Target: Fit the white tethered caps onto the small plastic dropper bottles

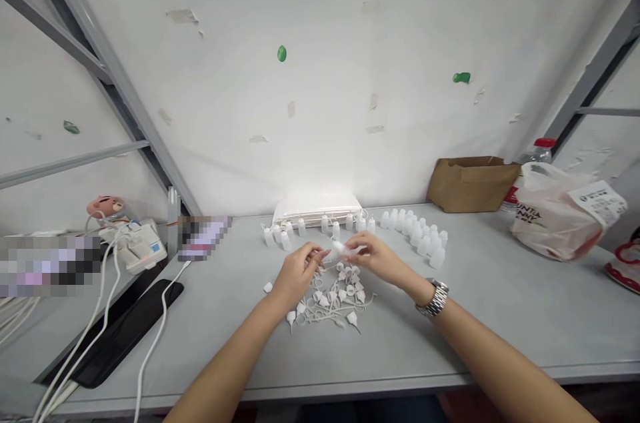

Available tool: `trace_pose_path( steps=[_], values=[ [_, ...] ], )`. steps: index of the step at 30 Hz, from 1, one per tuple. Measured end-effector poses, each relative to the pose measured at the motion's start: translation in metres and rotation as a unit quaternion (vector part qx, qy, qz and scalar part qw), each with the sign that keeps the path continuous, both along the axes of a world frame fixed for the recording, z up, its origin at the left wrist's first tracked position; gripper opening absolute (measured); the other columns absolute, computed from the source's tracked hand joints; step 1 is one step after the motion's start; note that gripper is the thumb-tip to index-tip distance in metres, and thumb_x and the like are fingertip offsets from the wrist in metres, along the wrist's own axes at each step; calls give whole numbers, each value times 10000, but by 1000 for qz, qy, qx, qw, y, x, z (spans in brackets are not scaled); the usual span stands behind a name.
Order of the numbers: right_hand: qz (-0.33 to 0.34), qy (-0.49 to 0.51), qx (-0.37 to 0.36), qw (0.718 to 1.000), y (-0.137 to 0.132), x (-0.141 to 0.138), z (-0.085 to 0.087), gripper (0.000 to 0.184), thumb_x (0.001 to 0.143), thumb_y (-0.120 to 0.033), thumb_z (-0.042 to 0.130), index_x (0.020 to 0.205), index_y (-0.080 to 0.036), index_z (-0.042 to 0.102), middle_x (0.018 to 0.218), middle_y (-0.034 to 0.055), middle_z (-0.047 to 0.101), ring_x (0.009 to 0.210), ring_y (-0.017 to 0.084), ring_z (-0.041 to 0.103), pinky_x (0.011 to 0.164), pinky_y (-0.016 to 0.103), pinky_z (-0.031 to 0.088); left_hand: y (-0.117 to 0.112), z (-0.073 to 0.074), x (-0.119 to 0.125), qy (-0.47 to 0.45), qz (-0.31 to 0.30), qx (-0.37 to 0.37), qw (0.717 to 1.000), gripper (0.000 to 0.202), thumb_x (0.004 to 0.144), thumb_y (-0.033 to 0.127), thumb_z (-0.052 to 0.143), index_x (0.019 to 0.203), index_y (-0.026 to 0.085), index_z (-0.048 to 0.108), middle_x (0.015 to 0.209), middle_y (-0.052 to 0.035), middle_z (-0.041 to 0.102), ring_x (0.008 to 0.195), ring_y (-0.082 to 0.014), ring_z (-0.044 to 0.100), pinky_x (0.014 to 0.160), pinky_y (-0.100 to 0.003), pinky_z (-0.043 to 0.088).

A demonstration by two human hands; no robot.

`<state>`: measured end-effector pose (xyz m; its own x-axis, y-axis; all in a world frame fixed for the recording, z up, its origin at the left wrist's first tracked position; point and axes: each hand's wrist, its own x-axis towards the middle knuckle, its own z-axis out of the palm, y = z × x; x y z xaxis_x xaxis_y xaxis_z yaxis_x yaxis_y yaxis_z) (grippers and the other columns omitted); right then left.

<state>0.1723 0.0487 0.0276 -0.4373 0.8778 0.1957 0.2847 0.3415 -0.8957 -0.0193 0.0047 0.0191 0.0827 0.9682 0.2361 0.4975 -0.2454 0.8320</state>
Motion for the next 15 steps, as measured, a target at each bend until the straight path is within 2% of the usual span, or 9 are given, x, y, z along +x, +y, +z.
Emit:
trace_pose_path(
  steps=[3, 5, 7, 10, 12, 15],
  values=[
    [-165, -27, 76, 983, 13, 17, 10, 361, 667, -474, 606, 857, -167, 628, 743, 26, 537, 678, 157, 489, 618, 290, 389, 4, -5, -2, 63, 38, -11, 997, 284, 810, 425, 384, 948, 228, 534, 753, -5, 587, 661, -152, 560, 605, -259, 416],
    [-227, -35, 74, 971, 23, 30, 13, 377, 723, -485, 532, 874, -146, 596, 646, 2, 518, 592, 137, 467, 544, 259, 357, 5, -8, -3, 111, 57, -4, 992, 287, 818, 401, 369, 1004, 241, 519, 795, -9, 579, 692, -154, 549, 643, -275, 412],
    [-284, -95, 67, 952, 33, 41, 11, 345, 770, -452, 475, 871, -134, 566, 648, 12, 545, 576, 132, 482, 524, 243, 340, 4, -9, -3, 146, 64, 7, 987, 287, 826, 386, 353, 1025, 252, 510, 815, -8, 574, 692, -152, 538, 659, -284, 405],
    [-295, -234, 37, 925, 44, 48, -2, 239, 779, -338, 476, 861, -123, 543, 672, 47, 596, 583, 142, 524, 524, 234, 330, 2, -8, -2, 172, 67, 18, 983, 287, 831, 382, 340, 1029, 260, 508, 822, -4, 573, 687, -150, 532, 653, -285, 395],
    [-284, -266, 23, 921, 48, 47, -13, 168, 746, -266, 514, 808, -115, 552, 653, 67, 610, 567, 151, 538, 507, 234, 317, 1, -8, -1, 180, 68, 23, 981, 291, 834, 382, 334, 1033, 260, 506, 825, -3, 573, 691, -149, 532, 649, -283, 393],
    [-270, -291, 15, 918, 48, 42, -23, 144, 740, -238, 513, 786, -112, 564, 654, 85, 628, 565, 158, 556, 499, 234, 314, 1, -7, 0, 189, 63, 28, 980, 295, 837, 380, 326, 1038, 257, 504, 826, -5, 573, 697, -151, 532, 643, -281, 391]
  ],
)
